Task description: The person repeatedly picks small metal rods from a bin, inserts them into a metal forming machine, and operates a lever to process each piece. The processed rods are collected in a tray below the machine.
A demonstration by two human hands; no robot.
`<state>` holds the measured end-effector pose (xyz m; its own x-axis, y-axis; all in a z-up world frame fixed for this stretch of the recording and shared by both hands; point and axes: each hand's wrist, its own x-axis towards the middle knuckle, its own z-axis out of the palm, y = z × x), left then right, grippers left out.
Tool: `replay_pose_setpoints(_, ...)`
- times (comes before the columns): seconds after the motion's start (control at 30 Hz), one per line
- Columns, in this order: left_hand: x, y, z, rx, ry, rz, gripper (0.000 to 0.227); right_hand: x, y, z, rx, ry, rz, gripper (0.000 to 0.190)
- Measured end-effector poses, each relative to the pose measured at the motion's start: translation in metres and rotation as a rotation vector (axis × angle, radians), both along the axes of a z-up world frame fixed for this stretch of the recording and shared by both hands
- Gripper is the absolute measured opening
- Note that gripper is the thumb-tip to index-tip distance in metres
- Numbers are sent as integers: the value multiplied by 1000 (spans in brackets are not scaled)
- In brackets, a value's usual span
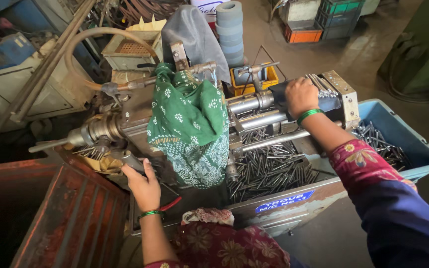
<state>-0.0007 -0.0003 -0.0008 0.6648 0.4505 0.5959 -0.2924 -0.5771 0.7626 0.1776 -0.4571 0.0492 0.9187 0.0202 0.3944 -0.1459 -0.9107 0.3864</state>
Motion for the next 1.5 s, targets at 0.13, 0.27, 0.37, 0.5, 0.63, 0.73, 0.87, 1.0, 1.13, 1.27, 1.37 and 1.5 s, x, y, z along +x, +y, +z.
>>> replay_pose_setpoints(0.13,-1,0,1,33,-40,-9,30,5,11,3,-39,60,-41,26)
replay_pose_setpoints(0.27,-3,0,6,-22,15,-21,31,8,9,18,83,142,-2,22)
replay_pose_setpoints(0.37,-3,0,8,-14,-5,-33,35,9,-13,33,348,205,9,25)
replay_pose_setpoints(0.5,-3,3,6,53,-53,-24,30,4,-42,32,1342,377,406,25)
replay_pose_setpoints(0.63,-3,3,5,-25,8,-38,30,-19,-51,12,1739,439,514,25)
replay_pose_setpoints(0.73,-3,2,4,-46,17,-38,32,-39,-48,8,1862,434,598,24)
replay_pose_setpoints(0.87,-2,1,4,-8,-18,-32,33,-68,-42,3,1904,406,690,33)
replay_pose_setpoints(1.0,-3,-1,3,30,-57,-17,34,-115,-36,-42,2033,437,784,41)
replay_pose_setpoints(1.13,-1,-1,1,-11,-26,-19,31,-155,-36,-111,2419,271,552,31)
replay_pose_setpoints(1.27,2,-1,-1,-22,-3,-6,29,-177,-47,-161,2834,41,691,12)
replay_pose_setpoints(1.37,4,-3,-4,15,-37,3,32,-178,-53,-172,2946,-11,689,4)
replay_pose_setpoints(1.5,6,-4,-5,14,-24,33,31,-166,-29,-150,2681,132,694,19)
